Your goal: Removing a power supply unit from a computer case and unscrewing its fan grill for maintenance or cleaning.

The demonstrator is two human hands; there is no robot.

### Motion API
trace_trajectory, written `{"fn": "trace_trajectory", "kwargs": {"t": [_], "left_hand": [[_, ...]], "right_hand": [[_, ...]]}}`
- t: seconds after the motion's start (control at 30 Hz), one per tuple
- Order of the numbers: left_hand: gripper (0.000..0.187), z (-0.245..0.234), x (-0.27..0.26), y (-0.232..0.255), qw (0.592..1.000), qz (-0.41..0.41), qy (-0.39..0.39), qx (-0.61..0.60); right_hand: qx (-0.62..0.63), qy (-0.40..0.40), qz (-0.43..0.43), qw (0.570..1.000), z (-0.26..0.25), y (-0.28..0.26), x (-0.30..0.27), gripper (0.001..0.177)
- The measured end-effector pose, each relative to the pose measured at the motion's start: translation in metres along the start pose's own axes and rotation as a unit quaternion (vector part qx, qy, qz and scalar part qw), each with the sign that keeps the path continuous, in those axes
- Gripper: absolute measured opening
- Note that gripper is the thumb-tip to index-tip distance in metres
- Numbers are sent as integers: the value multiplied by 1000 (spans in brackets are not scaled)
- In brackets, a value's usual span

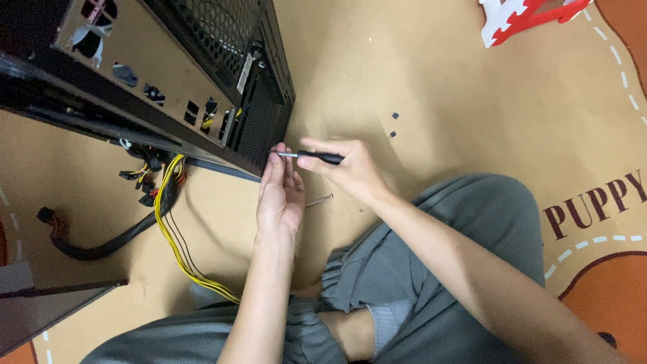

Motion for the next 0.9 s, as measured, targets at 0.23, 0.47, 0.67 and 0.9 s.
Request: {"fn": "trace_trajectory", "kwargs": {"t": [0.23, 0.47, 0.67, 0.9], "left_hand": [[31, 2, -1, -1, 1000, -1, 9, -22], [34, 7, -7, -1, 999, 16, -17, -24], [37, 6, -7, -3, 999, 12, -25, -21], [38, 10, -14, -8, 997, -24, -39, -55]], "right_hand": [[271, 30, 324, 906, 7, -10, -21, 65], [204, 105, 147, 962, 20, 42, -14, 40], [187, 74, 214, 956, 29, 18, -18, 49], [182, 98, 102, 973, 22, 30, -9, 31]]}}
Point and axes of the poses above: each hand's wrist, its own x-axis towards the middle knuckle, its own z-axis out of the palm, y = z × x, the point moved 1 cm from there along x, towards the middle knuckle, and after that the axes turned 2 degrees about -z, right-handed, at the moved point
